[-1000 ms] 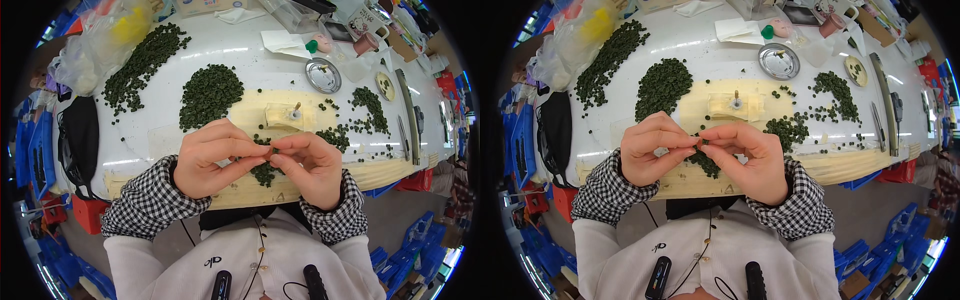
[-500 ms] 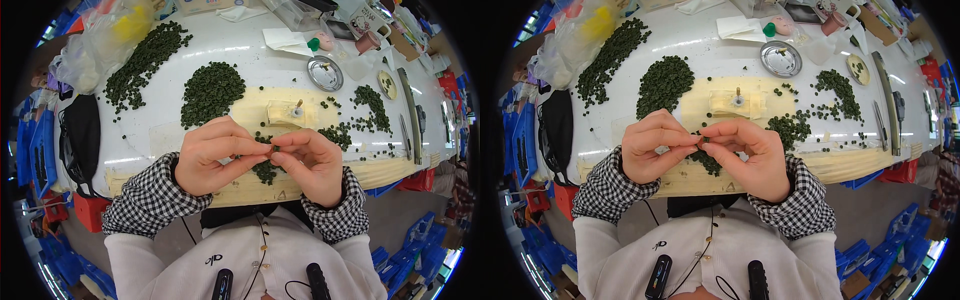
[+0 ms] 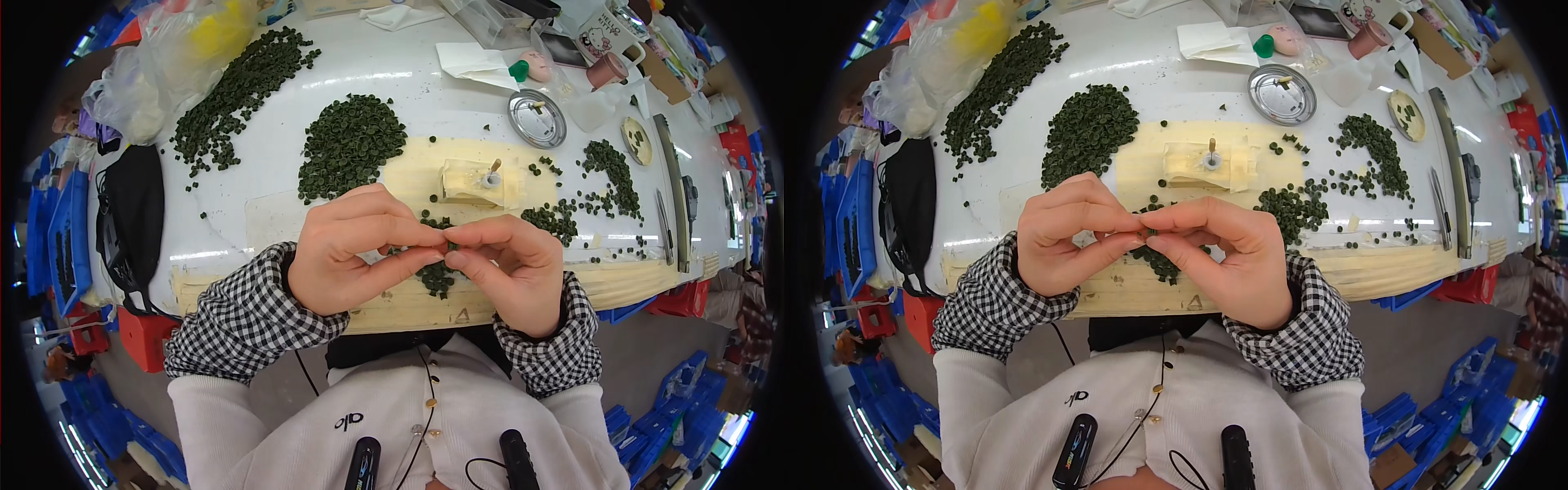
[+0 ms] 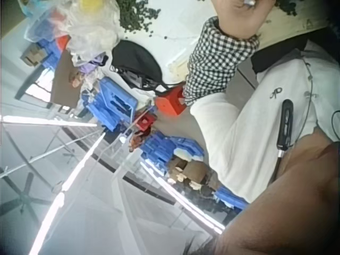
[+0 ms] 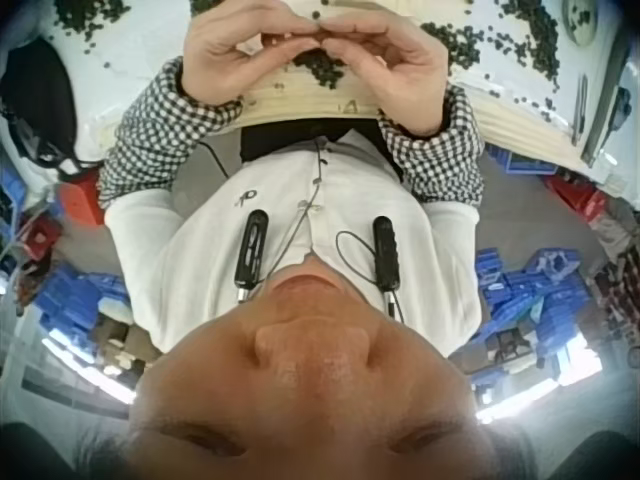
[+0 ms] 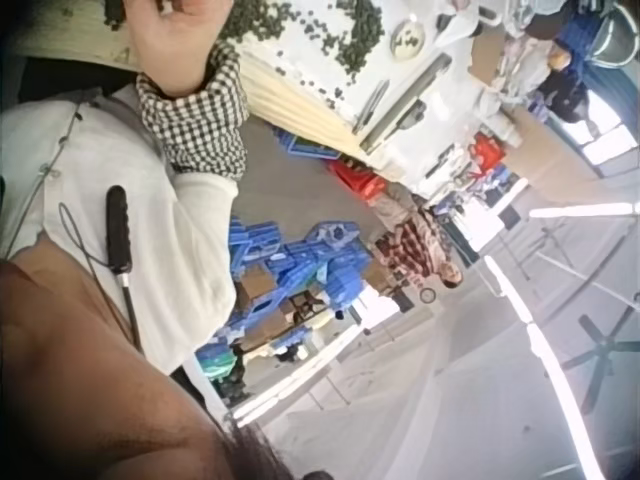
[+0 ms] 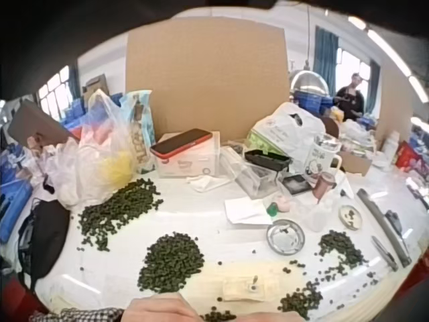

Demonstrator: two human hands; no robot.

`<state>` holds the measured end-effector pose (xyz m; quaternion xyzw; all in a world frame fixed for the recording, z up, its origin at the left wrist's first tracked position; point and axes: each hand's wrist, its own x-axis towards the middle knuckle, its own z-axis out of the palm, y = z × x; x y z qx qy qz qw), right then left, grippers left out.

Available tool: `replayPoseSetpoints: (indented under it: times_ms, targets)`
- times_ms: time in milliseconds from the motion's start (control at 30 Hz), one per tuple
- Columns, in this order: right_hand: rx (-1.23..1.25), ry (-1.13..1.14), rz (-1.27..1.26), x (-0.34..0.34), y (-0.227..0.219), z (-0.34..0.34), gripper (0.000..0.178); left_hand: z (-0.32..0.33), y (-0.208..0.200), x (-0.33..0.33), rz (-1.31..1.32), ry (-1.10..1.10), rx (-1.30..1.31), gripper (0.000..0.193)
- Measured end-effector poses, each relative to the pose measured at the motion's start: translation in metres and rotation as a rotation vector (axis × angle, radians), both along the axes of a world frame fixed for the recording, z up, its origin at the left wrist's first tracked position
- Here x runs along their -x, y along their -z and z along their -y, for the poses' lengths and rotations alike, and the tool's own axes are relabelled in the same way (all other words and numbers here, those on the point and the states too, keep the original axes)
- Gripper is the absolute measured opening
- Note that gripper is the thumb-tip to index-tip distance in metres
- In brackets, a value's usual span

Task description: Assembling small green and black plastic components into a yellow plastic base at a factory workbench.

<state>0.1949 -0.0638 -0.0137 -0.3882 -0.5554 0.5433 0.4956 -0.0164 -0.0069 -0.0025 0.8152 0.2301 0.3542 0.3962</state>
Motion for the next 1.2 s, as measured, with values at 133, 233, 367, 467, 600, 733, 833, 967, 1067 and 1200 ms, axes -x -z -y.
replayPoseSetpoints:
  times_ms: [133, 233, 367, 467, 600, 733, 833, 967, 1067, 1200]
  targets:
    - [0.000, 0.008, 0.043, 0.000, -0.003, 0.000, 0.023, 0.001, 0.009, -0.002, 0.102, 0.008, 0.249, 0.016]
    - [-0.053, 0.003, 0.094, -0.001, -0.002, -0.001, 0.023, 0.001, 0.011, -0.002, 0.158, 0.050, 0.479, 0.014]
    - [-0.114, 0.002, 0.130, -0.001, -0.002, -0.003, 0.024, 0.005, 0.009, -0.003, 0.261, 0.077, 0.747, 0.013]
    - [-0.141, 0.004, 0.153, 0.000, -0.003, -0.004, 0.025, 0.006, 0.007, -0.003, 0.268, 0.072, 0.748, 0.014]
    - [-0.038, 0.051, 0.085, 0.003, -0.002, -0.001, 0.024, 0.008, 0.004, -0.005, 0.279, 0.040, 0.787, 0.013]
    - [-0.019, 0.063, 0.046, 0.002, 0.000, 0.000, 0.020, 0.008, 0.003, -0.003, 0.249, 0.034, 0.789, 0.013]
    - [-0.031, 0.064, 0.048, 0.002, 0.000, 0.000, 0.019, 0.008, 0.003, -0.003, 0.222, 0.025, 0.724, 0.013]
    - [-0.061, 0.068, 0.089, 0.002, -0.001, -0.001, 0.019, 0.008, 0.007, -0.002, 0.201, 0.021, 0.599, 0.014]
    - [-0.086, 0.075, 0.106, 0.001, 0.000, -0.001, 0.019, 0.007, 0.008, -0.001, 0.173, 0.021, 0.526, 0.015]
    - [-0.102, 0.080, 0.097, 0.003, 0.000, -0.002, 0.019, 0.006, 0.009, -0.001, 0.159, 0.009, 0.450, 0.016]
